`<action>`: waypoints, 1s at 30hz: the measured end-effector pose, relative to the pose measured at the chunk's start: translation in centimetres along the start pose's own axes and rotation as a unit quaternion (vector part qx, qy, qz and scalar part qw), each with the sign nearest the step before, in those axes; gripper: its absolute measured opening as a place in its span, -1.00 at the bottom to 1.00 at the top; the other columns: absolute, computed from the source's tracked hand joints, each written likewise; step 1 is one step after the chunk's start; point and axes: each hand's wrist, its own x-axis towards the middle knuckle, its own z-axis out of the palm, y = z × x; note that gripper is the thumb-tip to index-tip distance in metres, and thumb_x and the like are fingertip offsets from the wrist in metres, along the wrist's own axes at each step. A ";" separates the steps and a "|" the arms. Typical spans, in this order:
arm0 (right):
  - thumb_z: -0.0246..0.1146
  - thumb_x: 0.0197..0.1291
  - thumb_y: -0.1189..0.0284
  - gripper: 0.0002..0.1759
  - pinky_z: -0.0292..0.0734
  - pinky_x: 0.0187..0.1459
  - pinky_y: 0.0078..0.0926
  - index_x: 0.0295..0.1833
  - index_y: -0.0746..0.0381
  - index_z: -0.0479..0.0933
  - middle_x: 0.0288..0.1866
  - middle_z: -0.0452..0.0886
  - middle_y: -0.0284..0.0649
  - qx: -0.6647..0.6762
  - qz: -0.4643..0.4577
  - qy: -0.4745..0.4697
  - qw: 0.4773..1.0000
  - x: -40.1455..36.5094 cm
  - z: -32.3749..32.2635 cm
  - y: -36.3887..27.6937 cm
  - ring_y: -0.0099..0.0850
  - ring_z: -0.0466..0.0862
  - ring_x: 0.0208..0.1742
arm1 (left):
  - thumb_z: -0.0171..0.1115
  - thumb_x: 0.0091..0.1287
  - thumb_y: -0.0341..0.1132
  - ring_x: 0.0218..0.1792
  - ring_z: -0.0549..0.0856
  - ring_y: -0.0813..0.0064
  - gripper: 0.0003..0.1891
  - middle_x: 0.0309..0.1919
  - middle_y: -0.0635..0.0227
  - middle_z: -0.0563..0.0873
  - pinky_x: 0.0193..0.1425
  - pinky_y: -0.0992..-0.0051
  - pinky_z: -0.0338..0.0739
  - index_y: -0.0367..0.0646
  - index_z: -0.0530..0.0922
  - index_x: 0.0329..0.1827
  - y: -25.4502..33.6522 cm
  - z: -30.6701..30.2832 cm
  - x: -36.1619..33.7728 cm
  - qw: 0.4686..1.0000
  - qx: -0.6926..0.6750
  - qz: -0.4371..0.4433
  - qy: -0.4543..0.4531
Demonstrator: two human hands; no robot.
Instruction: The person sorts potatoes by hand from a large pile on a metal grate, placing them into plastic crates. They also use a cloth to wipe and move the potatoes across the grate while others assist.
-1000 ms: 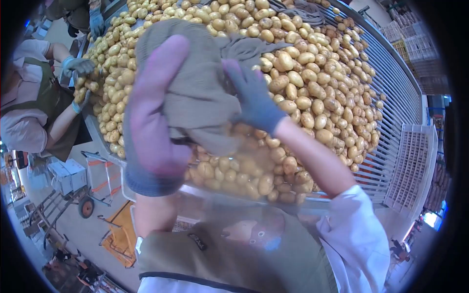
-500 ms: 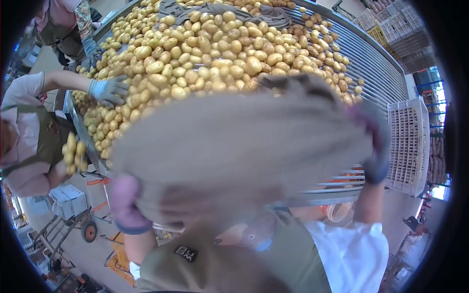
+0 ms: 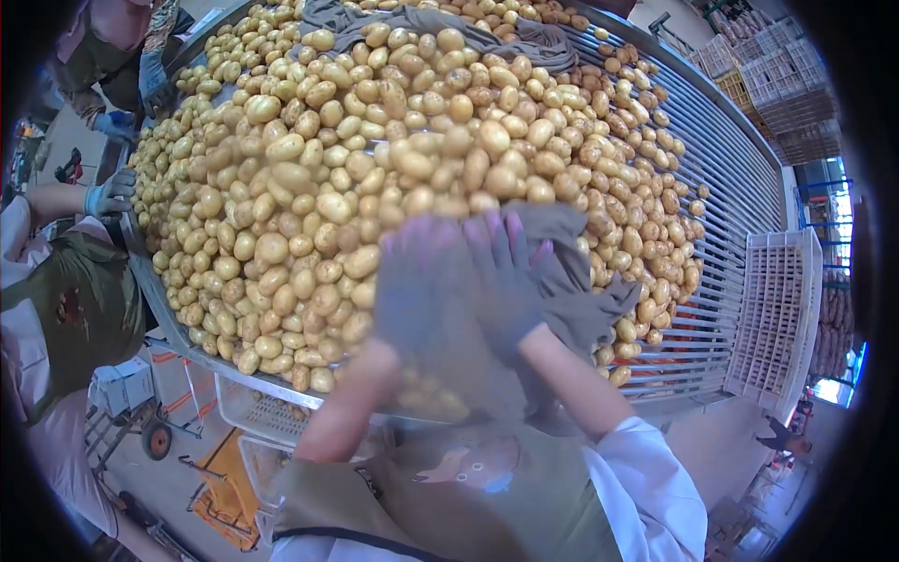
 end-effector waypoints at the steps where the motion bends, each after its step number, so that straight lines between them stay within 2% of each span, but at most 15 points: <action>1: 0.19 0.23 -0.04 -0.17 -0.34 0.41 0.56 0.58 -0.06 0.20 0.67 -0.01 -0.06 0.003 0.001 -0.001 1.000 0.6 0.1 0.0 0.11 -0.07 0.65 | 0.11 0.45 -0.20 0.51 0.23 -0.12 -0.39 0.49 -0.12 0.27 0.58 -0.06 0.02 -0.21 0.26 0.53 -0.5 0.1 0.5 1.000 0.002 0.000 -0.003; 3: 0.16 0.25 -0.03 -0.20 -0.35 0.41 0.56 0.58 -0.07 0.20 0.65 0.05 -0.04 0.034 -0.016 -0.018 0.999 1.2 0.5 -0.6 0.09 -0.08 0.66 | 0.11 0.45 -0.17 0.52 0.22 -0.07 -0.39 0.51 -0.06 0.26 0.59 -0.05 0.00 -0.21 0.28 0.52 -1.7 -0.1 0.4 0.998 -0.054 -0.037 -0.002; 5: 0.08 0.34 -0.05 -0.27 -0.35 0.42 0.54 0.56 -0.03 0.24 0.61 0.13 -0.01 -0.124 -0.154 -0.110 0.974 -3.8 0.0 1.0 0.07 -0.01 0.64 | 0.10 0.46 -0.15 0.53 0.23 -0.06 -0.40 0.52 0.01 0.27 0.60 -0.03 0.00 -0.22 0.29 0.51 -1.3 1.9 -7.5 0.958 -0.257 -0.093 -0.080; 7: 0.07 0.37 -0.04 -0.31 -0.34 0.42 0.55 0.53 0.00 0.28 0.58 0.20 -0.03 0.044 -0.171 -0.119 0.977 -7.8 -1.9 1.4 0.01 0.09 0.61 | 0.03 0.46 -0.17 0.50 0.28 0.04 -0.41 0.49 0.07 0.31 0.58 0.05 0.06 -0.19 0.26 0.52 1.6 1.2 -8.1 0.976 -0.155 -0.104 -0.110; 9: 0.08 0.37 -0.04 -0.31 -0.34 0.43 0.54 0.53 0.01 0.29 0.58 0.19 -0.04 0.051 -0.145 -0.134 0.979 -5.9 -1.8 1.0 -0.02 0.12 0.60 | -0.03 0.47 -0.20 0.47 0.33 0.14 -0.42 0.46 0.12 0.36 0.57 0.12 0.11 -0.16 0.23 0.54 3.2 -0.3 -7.8 0.977 -0.069 -0.123 -0.161; 11: 0.09 0.36 -0.04 -0.31 -0.37 0.45 0.51 0.52 0.01 0.31 0.58 0.20 -0.06 0.017 -0.092 -0.082 0.992 -1.5 -0.3 0.2 -0.06 0.16 0.59 | 0.04 0.48 -0.11 0.53 0.22 -0.02 -0.41 0.49 0.01 0.31 0.60 0.00 0.03 -0.22 0.29 0.51 0.5 -0.3 -2.6 0.995 0.041 -0.034 -0.083; 13: 0.09 0.36 -0.04 -0.31 -0.38 0.45 0.49 0.52 0.01 0.31 0.58 0.20 -0.06 -0.014 -0.064 -0.039 0.997 2.0 1.5 -0.8 -0.08 0.16 0.59 | 0.03 0.48 -0.12 0.53 0.22 -0.02 -0.40 0.49 0.02 0.31 0.62 0.01 0.01 -0.22 0.27 0.52 -1.9 1.1 1.6 0.996 0.066 -0.055 -0.034; 15: 0.14 0.33 0.10 -0.29 -0.38 0.47 0.44 0.54 0.11 0.24 0.63 0.05 0.01 -0.001 -0.055 0.017 0.998 3.3 2.3 -1.2 0.06 0.13 0.58 | 0.05 0.48 -0.14 0.53 0.23 -0.02 -0.40 0.49 0.02 0.31 0.62 0.00 0.00 -0.22 0.27 0.52 -1.9 1.2 0.8 0.996 0.047 -0.062 -0.048; 16: 0.14 0.33 0.10 -0.29 -0.38 0.47 0.44 0.54 0.11 0.24 0.63 0.05 0.01 0.000 -0.059 0.010 0.998 1.6 1.9 -1.0 0.06 0.13 0.58 | 0.06 0.47 -0.16 0.52 0.24 -0.03 -0.40 0.49 0.03 0.31 0.62 0.00 0.00 -0.22 0.26 0.52 -2.0 1.4 0.1 0.995 0.029 -0.068 -0.066; 18: 0.11 0.33 -0.03 -0.30 -0.34 0.48 0.42 0.50 0.04 0.32 0.57 0.20 -0.03 -0.008 -0.139 -0.128 0.982 -3.5 0.3 0.2 -0.04 0.18 0.57 | 0.07 0.46 -0.18 0.51 0.27 -0.03 -0.41 0.49 0.00 0.32 0.62 0.02 0.00 -0.22 0.28 0.51 -1.5 0.8 -3.4 0.997 -0.064 0.003 -0.045; 21: 0.14 0.30 0.01 -0.30 -0.31 0.48 0.40 0.49 0.06 0.32 0.58 0.19 -0.03 0.099 -0.151 -0.086 0.980 -6.7 -1.0 0.7 -0.01 0.19 0.55 | 0.07 0.47 -0.18 0.52 0.26 -0.03 -0.41 0.49 -0.01 0.31 0.62 0.03 0.01 -0.21 0.27 0.52 -1.2 1.0 -3.9 0.996 -0.015 -0.007 -0.088; 25: 0.15 0.30 0.02 -0.28 -0.27 0.49 0.38 0.50 0.07 0.31 0.55 0.23 -0.02 -0.007 -0.092 -0.046 0.995 0.0 0.8 0.1 0.00 0.20 0.54 | 0.08 0.45 -0.18 0.52 0.25 -0.05 -0.40 0.49 -0.03 0.30 0.61 0.03 0.02 -0.21 0.27 0.52 -2.1 0.8 0.0 0.996 0.015 -0.024 -0.086; 28: 0.19 0.27 0.00 -0.22 -0.23 0.49 0.34 0.52 0.10 0.26 0.51 0.29 -0.04 0.085 -0.043 -0.027 0.995 1.0 0.2 0.3 -0.02 0.20 0.55 | 0.11 0.42 -0.19 0.49 0.29 -0.08 -0.40 0.46 -0.04 0.34 0.57 0.02 0.10 -0.21 0.30 0.49 -2.3 1.3 -1.8 0.997 0.043 -0.018 -0.065; 29: 0.22 0.24 0.01 -0.21 -0.20 0.50 0.30 0.53 0.08 0.25 0.48 0.32 -0.06 0.060 -0.109 -0.047 0.991 -0.6 0.4 1.5 -0.04 0.24 0.52 | 0.13 0.40 -0.21 0.46 0.32 -0.09 -0.41 0.43 -0.05 0.37 0.54 0.03 0.16 -0.22 0.32 0.48 -1.9 1.3 -3.7 0.995 0.070 0.004 -0.076; 30: 0.24 0.21 0.03 -0.19 -0.17 0.51 0.26 0.53 0.07 0.24 0.44 0.36 -0.08 0.035 -0.175 -0.066 0.982 -1.9 0.4 2.4 -0.07 0.27 0.49 | 0.15 0.38 -0.22 0.41 0.39 -0.06 -0.41 0.39 -0.04 0.43 0.49 0.07 0.23 -0.22 0.35 0.45 -0.2 -1.5 -4.3 0.983 0.006 -0.049 -0.175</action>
